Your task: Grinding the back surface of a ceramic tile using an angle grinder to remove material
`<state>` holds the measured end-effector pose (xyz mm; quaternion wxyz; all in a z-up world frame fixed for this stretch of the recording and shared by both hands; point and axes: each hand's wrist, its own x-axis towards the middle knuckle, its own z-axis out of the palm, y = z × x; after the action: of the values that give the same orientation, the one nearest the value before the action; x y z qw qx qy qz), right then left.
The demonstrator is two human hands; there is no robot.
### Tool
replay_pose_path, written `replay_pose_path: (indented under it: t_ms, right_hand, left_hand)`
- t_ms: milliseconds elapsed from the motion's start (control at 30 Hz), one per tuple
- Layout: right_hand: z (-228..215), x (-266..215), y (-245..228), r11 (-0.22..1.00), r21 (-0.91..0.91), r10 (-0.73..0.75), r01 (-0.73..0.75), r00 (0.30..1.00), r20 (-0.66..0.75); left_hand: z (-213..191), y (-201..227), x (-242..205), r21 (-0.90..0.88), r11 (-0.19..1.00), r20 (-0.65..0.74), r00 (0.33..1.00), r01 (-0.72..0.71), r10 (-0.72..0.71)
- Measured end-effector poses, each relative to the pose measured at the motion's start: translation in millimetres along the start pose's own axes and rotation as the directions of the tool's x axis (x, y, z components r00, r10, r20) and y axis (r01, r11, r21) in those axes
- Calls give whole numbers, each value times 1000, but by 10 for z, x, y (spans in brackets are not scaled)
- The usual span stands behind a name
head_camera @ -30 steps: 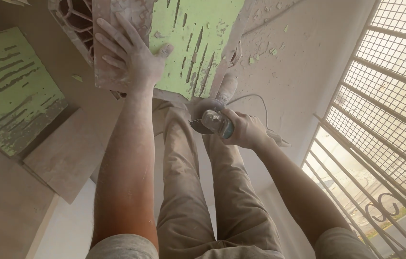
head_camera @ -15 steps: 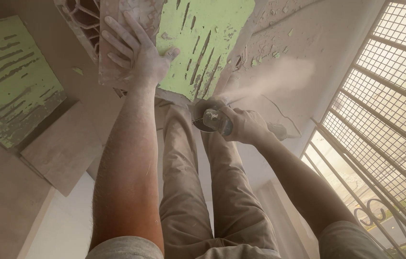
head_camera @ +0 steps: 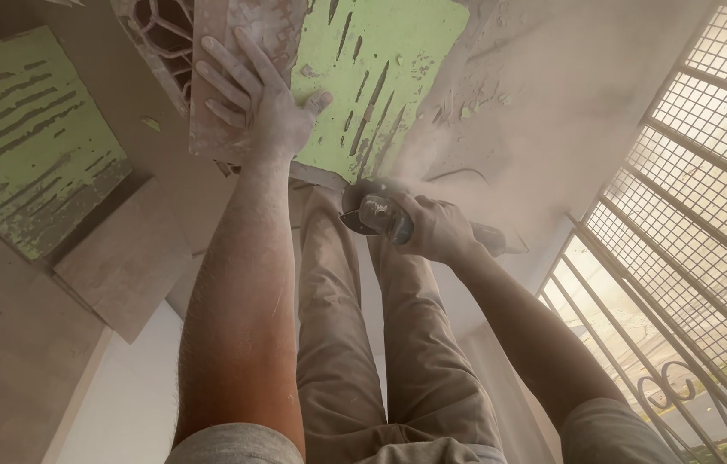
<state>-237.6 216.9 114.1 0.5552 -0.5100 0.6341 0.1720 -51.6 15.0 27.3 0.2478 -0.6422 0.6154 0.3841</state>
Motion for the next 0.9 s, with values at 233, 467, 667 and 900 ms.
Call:
replay_pose_path:
  t_ms: [233,467,667,900]
  right_hand:
    - [41,26,97,1000,-5,-18,18,998,-65]
    - [-70,43,77,999,-28,19,-19,1000,-17]
    - [-161,41,39,999,-7,39,-40,999,-34]
    - [-214,70,62,997,-3,82,-82,997,-16]
  left_hand:
    - [4,18,33,-11,1000,13,1000,19,-19]
    - [-24,31,-2,32,999,-12,1000,7,-7]
    - [22,-10,10,-56,998,-5,1000,-18,18]
    - [36,-13,36,-52,999,4,1000,-9,9]
